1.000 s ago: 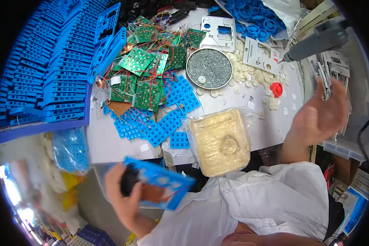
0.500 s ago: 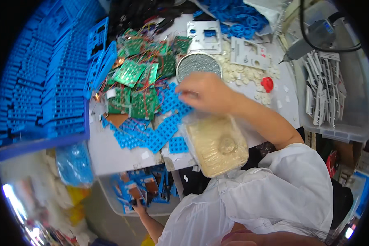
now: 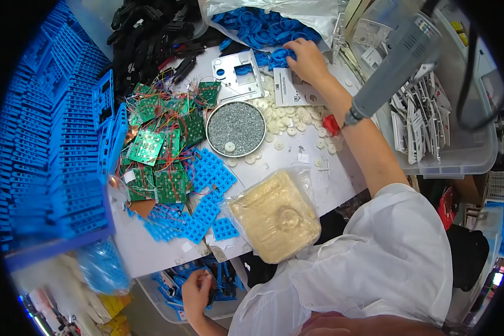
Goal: Assembling electronic circuit boards into blue plastic toy casings at a factory workbench.
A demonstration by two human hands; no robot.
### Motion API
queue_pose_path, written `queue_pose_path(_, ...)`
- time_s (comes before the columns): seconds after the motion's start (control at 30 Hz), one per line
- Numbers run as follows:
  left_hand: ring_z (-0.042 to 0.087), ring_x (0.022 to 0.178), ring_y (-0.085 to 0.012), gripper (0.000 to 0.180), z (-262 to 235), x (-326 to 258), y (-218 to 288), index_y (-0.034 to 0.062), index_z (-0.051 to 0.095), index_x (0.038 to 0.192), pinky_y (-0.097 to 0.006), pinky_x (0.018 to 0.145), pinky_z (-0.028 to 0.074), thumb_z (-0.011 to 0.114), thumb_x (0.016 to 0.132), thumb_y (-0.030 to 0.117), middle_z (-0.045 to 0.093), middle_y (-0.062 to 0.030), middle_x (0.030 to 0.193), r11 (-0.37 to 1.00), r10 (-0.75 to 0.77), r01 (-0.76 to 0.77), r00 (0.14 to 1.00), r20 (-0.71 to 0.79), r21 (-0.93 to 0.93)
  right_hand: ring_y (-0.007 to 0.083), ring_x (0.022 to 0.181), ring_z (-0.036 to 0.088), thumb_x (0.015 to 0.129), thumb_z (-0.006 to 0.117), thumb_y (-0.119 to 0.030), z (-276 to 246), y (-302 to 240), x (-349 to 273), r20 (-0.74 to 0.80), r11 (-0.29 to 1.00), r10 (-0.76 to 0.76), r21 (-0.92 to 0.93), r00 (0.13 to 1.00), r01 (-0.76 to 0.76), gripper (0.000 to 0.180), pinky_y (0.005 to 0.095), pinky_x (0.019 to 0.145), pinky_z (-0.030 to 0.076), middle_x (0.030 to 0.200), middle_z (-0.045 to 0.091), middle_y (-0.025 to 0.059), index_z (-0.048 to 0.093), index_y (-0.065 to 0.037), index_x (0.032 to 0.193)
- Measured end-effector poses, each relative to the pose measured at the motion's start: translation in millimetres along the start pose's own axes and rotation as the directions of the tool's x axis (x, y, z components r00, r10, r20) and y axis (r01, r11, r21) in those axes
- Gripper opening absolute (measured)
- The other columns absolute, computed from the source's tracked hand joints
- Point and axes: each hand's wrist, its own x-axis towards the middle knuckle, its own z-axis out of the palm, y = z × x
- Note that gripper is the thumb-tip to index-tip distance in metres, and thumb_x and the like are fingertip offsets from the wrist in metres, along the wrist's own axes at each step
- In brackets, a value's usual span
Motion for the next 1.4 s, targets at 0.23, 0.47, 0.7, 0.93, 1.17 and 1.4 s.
queue_pose_path(0.23, 0.069, 0.085, -0.028, 0.04, 8, -15, 65, -0.0024, 0.066, 0.122, -0.037, 0.073, 0.056, 0.078, 0.089, 0.016, 0.069, -0.0168, 0.103, 0.936, 0.343, -0.344, 0.939, 0.026, 0.069, 0.0324, 0.107, 0.063, 0.085, 0.073, -0.024, 10, -16, 18, 0.203, 0.985, -0.046, -0.155, 0.978, 0.079, 0.04, 0.0449, 0.091, 0.056, 0.112, 0.071, 0.0106, 0.072, -0.016, 0.124)
queue_pose_path(0.47, 0.068, 0.088, -0.0334, 0.037, 24, -13, 81, -0.0005, 0.066, 0.119, -0.041, 0.079, 0.053, 0.077, 0.086, 0.013, 0.069, -0.0169, 0.103, 0.856, 0.509, -0.506, 0.861, -0.005, 0.107, 0.0244, 0.096, 0.068, 0.092, 0.071, -0.018, -50, -15, -28, 0.294, 0.696, 0.252, 0.607, 0.922, -0.383, 0.031, 0.0391, 0.083, 0.055, 0.105, 0.072, 0.0084, 0.069, -0.005, 0.121)
queue_pose_path(0.7, 0.068, 0.078, -0.017, 0.033, 58, 4, 108, -0.0009, 0.066, 0.121, -0.03, 0.071, 0.054, 0.073, 0.089, 0.002, 0.071, -0.0128, 0.107, 0.79, 0.586, -0.583, 0.809, -0.05, -0.189, 0.0121, 0.07, 0.069, 0.092, 0.072, -0.005, -151, -73, -177, 0.774, 0.166, 0.125, 0.6, 0.62, -0.783, 0.053, 0.0259, 0.061, 0.058, 0.101, 0.072, 0.0082, 0.054, -0.005, 0.142)
queue_pose_path(0.93, 0.068, 0.091, -0.0111, 0.052, 107, 54, 193, -0.0036, 0.045, 0.144, -0.022, 0.073, 0.054, 0.069, 0.097, 0.002, 0.068, -0.0111, 0.111, 0.621, 0.566, -0.289, 0.809, 0.161, -0.729, 0.015, 0.084, 0.07, 0.09, 0.076, -0.001, -169, -155, -219, 0.763, 0.118, -0.218, 0.64, 0.609, -0.759, 0.049, 0.0258, 0.07, 0.062, 0.114, 0.068, 0.0106, 0.059, -0.002, 0.135)
queue_pose_path(1.17, 0.07, 0.09, -0.0118, 0.025, 126, 31, 171, 0.0005, 0.052, 0.119, -0.024, 0.071, 0.055, 0.067, 0.098, 0.0, 0.07, -0.007, 0.104, 0.545, 0.456, -0.249, 0.889, 0.034, -0.801, 0.0197, 0.079, 0.07, 0.086, 0.079, -0.006, -163, -167, -233, 0.511, 0.571, -0.174, 0.749, 0.842, -0.336, 0.03, 0.0327, 0.065, 0.056, 0.093, 0.067, 0.0085, 0.068, -0.003, 0.113)
queue_pose_path(1.4, 0.068, 0.071, -0.032, 0.021, 97, 10, 169, 0.0024, 0.066, 0.101, -0.035, 0.068, 0.055, 0.079, 0.087, 0.01, 0.07, -0.0139, 0.088, 0.813, 0.582, -0.58, 0.809, 0.08, -0.049, 0.0304, 0.08, 0.067, 0.078, 0.079, -0.002, -154, -144, -224, 0.39, 0.724, -0.481, 0.682, 0.785, 0.105, 0.022, 0.0389, 0.069, 0.056, 0.087, 0.066, 0.0104, 0.069, -0.005, 0.097)
